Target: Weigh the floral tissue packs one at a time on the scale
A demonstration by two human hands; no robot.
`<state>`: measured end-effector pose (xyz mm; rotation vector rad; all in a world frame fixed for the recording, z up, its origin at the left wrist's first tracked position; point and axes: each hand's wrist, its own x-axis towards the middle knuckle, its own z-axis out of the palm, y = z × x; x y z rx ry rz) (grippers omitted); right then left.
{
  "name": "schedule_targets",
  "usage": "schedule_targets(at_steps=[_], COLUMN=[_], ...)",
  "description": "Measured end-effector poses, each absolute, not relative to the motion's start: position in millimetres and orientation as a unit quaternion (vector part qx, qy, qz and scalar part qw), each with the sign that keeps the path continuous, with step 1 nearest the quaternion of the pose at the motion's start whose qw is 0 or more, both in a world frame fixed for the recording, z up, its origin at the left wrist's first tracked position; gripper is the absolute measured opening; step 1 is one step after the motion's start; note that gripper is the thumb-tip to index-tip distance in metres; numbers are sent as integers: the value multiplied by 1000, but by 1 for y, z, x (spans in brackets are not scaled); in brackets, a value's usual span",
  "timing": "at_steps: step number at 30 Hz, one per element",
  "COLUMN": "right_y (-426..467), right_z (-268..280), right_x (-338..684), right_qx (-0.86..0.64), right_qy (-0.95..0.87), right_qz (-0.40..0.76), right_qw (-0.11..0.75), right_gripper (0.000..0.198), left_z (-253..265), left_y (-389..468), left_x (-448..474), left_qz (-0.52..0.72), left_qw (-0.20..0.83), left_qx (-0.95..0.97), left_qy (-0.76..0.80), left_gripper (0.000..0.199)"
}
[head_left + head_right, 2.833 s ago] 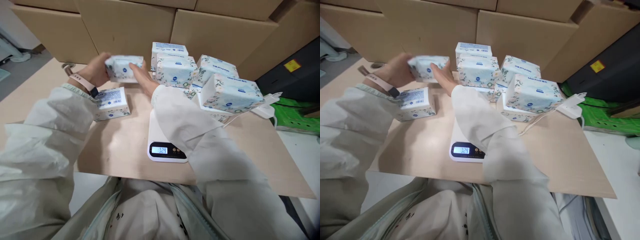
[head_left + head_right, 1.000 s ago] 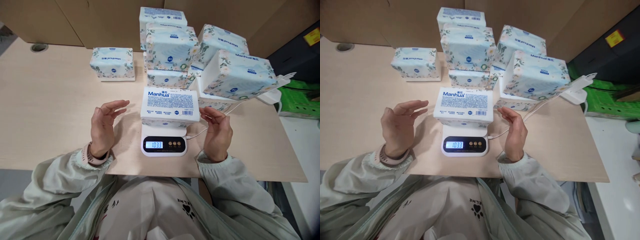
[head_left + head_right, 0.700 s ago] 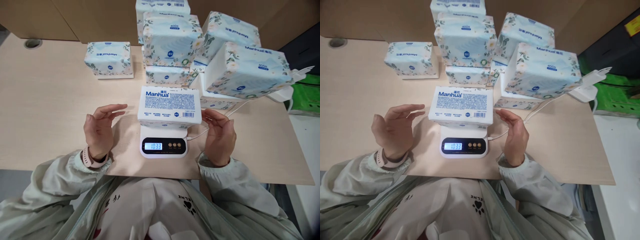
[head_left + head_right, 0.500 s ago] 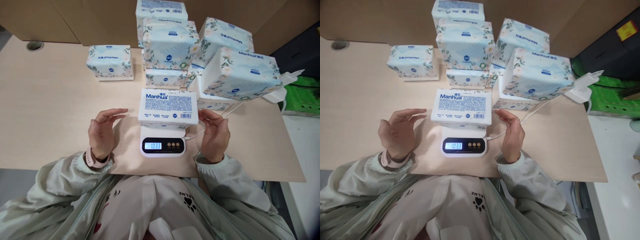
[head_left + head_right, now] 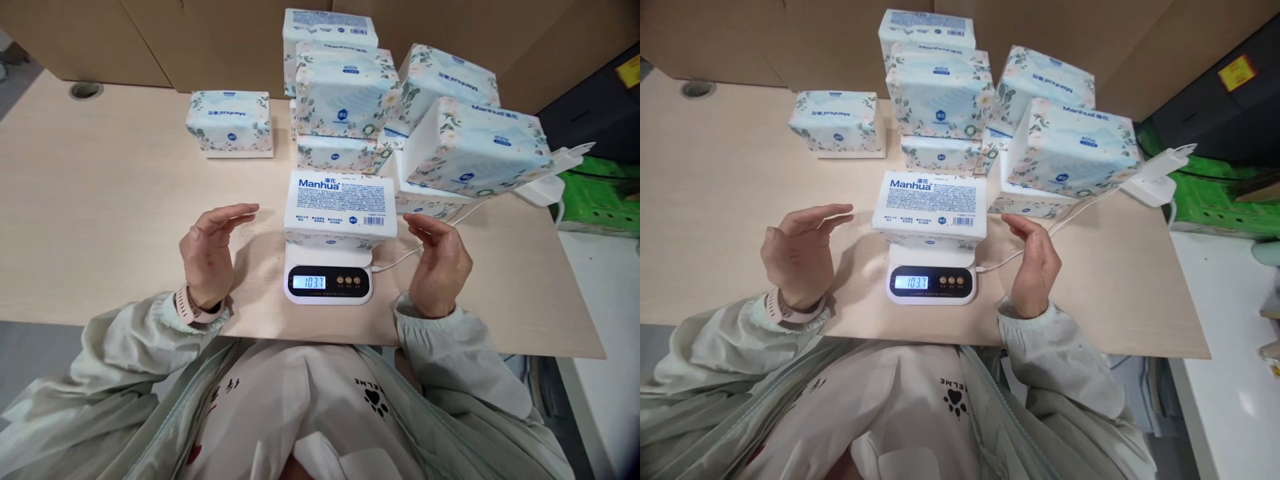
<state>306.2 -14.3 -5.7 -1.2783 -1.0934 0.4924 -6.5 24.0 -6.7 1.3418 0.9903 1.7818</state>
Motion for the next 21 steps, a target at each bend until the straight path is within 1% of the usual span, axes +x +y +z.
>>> schedule_targets(at_steps=[4, 7, 11, 16, 21], right_y=[-18, -18, -19, -20, -20], right_z=[-4, -4, -3, -2, -4], right_x=[308, 308, 308, 309, 312], right_qx=[-567, -568, -559, -551, -540], right_qy=[-486, -488, -480, -490, -499], right_qz=[191, 186, 198, 201, 205], right_qw=[637, 636, 647, 645, 646], right_gripper=[47, 47, 47, 45, 41], left_z=[-9, -10, -10, -5, 4], left_y=[26, 26, 27, 28, 24], left_x=[-4, -5, -4, 0, 4], left_qz=[701, 696, 691, 681, 634], left_qw=[364, 375, 377, 398, 435], left_qx=[519, 526, 527, 524, 523], left_qy=[327, 314, 320, 321, 367], left_gripper=[54, 52, 50, 53, 45])
